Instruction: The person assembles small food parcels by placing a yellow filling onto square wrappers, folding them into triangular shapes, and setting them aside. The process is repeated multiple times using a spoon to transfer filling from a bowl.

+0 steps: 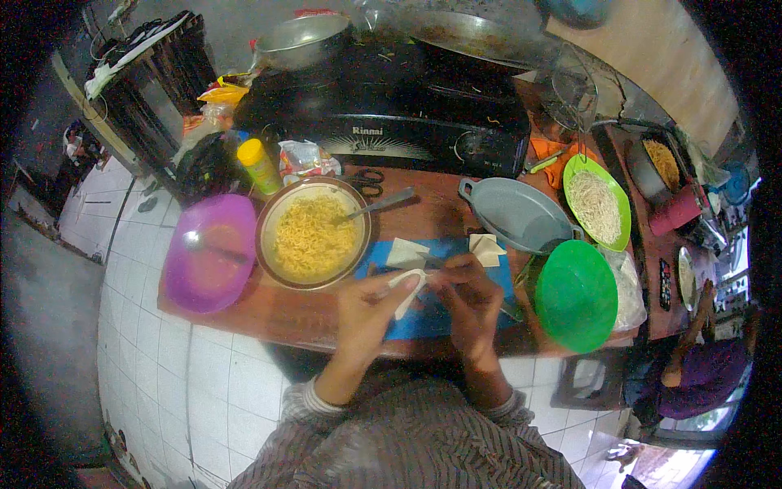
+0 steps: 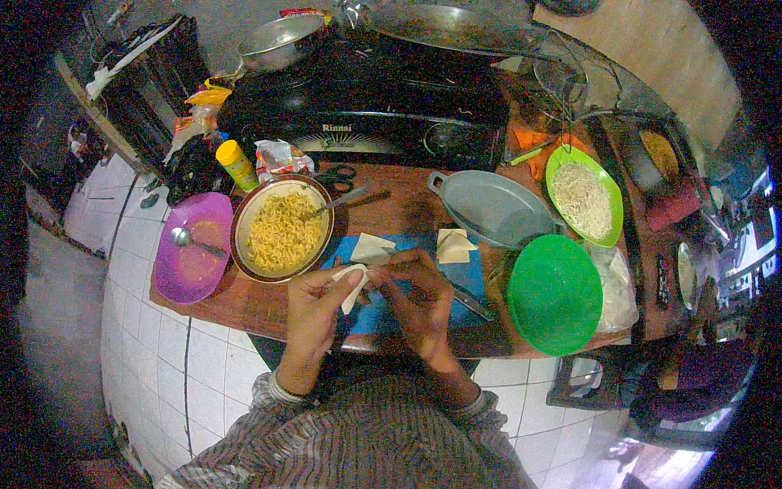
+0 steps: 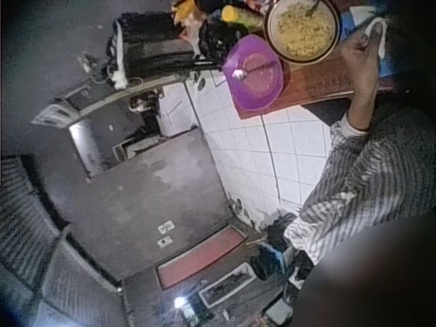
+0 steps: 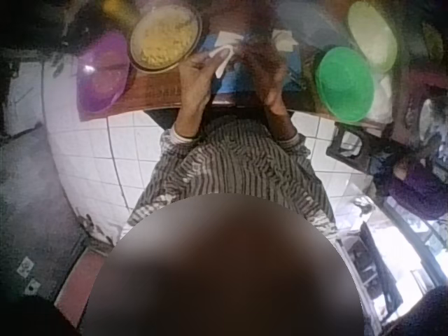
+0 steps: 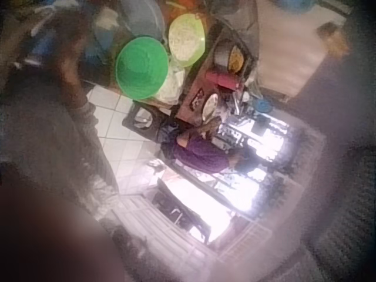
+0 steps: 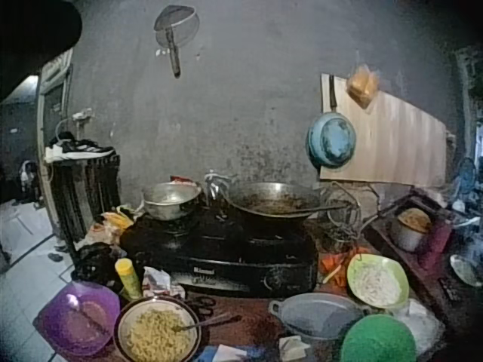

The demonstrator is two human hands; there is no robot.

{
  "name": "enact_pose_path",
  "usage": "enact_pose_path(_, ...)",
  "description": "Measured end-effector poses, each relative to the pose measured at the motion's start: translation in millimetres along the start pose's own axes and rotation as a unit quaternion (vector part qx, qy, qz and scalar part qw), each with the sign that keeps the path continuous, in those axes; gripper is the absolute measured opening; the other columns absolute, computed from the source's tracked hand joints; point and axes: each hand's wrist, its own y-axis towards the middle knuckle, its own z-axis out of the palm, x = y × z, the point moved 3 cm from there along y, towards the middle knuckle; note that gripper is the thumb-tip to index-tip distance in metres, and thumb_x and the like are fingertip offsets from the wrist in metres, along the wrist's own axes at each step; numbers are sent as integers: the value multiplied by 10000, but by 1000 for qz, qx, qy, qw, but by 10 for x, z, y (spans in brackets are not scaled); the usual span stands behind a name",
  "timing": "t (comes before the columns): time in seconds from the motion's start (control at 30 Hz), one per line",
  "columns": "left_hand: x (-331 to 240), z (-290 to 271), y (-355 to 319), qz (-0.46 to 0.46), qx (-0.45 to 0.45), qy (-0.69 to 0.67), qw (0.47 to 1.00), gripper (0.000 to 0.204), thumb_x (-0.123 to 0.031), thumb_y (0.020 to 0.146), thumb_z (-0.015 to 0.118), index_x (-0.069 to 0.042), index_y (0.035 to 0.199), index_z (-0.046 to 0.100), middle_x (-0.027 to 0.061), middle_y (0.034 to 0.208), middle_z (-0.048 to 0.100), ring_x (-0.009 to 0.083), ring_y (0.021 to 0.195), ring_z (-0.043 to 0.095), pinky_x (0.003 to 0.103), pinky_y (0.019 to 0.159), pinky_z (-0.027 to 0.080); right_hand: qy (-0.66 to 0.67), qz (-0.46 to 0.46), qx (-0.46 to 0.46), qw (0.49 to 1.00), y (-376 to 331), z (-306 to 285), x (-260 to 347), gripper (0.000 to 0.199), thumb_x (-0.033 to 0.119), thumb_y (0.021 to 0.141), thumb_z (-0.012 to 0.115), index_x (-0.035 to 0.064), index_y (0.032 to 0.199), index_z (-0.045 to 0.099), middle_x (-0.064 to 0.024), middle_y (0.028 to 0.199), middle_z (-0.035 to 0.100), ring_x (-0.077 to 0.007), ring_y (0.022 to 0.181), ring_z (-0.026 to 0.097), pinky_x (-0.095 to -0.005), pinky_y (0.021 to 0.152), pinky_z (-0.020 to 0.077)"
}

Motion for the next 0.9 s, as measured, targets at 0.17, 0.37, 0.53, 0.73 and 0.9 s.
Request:
enact_pose_path(0.17,-2,21,-16,-7,-6,-17,1000,160,-101,791,613,22,886,651,75,747,641,95,597,564,200,547,424,6,-8,6,1000,0,1,-9,119,18,722,653,21,841,648,-94,867,552,-185,824,523,-274,740,422)
enact_pose_path(0.37,-4,28,-6,6,1,1,1000,173,-103,789,616,30,896,646,80,758,642,105,600,574,206,559,436,41,26,-7,999,19,-7,-49,112,-25,719,634,15,824,630,-88,861,542,-179,804,542,-271,700,451)
enact_pose_path(0.53,0,56,-11,-6,0,-22,1000,198,-113,786,622,44,907,637,88,773,644,115,613,586,214,581,453,193,45,19,980,67,9,-102,109,-63,721,607,22,788,592,-72,869,513,-172,778,552,-271,667,473)
enact_pose_path(0.73,-16,77,-18,-4,-13,-11,1000,206,-127,786,627,40,905,638,89,759,643,109,608,580,208,581,440,185,60,25,981,68,-6,-166,94,-45,724,609,34,769,584,-55,905,483,-165,792,540,-280,715,460)
enact_pose_path(0.9,-40,100,-22,4,-9,-35,999,197,-131,786,627,34,893,644,81,730,641,105,600,571,200,579,426,221,101,29,970,47,29,-157,86,-15,732,620,36,786,577,-53,892,491,-158,824,528,-271,733,439)
